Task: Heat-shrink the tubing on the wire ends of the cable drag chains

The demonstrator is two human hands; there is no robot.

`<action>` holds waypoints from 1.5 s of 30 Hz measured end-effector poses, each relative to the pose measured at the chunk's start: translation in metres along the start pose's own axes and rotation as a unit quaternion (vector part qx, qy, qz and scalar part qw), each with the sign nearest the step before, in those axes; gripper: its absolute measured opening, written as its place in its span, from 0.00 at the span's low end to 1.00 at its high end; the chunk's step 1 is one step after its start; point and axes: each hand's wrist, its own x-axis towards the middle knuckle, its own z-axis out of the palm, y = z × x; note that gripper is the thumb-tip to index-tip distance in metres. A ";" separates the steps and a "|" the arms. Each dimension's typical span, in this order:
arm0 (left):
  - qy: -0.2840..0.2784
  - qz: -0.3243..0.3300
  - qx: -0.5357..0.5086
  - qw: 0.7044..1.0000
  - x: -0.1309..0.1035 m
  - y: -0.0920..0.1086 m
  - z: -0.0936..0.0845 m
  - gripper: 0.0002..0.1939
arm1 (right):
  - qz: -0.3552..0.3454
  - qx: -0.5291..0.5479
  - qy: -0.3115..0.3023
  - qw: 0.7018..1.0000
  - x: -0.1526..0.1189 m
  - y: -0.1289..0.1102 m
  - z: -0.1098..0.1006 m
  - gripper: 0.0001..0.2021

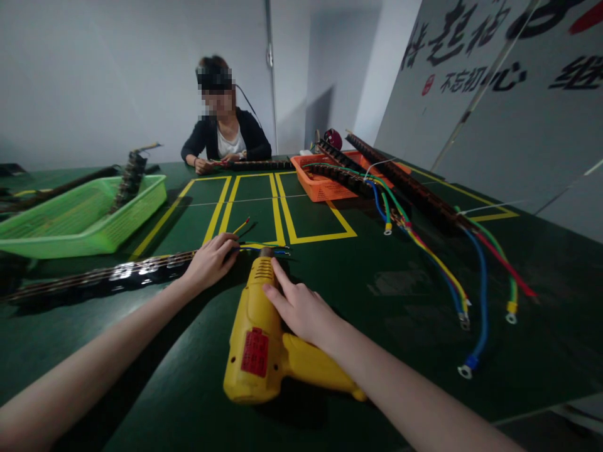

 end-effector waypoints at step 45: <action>-0.008 -0.023 0.023 0.999 -0.013 -0.012 -0.011 0.11 | -0.069 -0.047 0.015 0.996 0.025 -0.033 0.027 0.34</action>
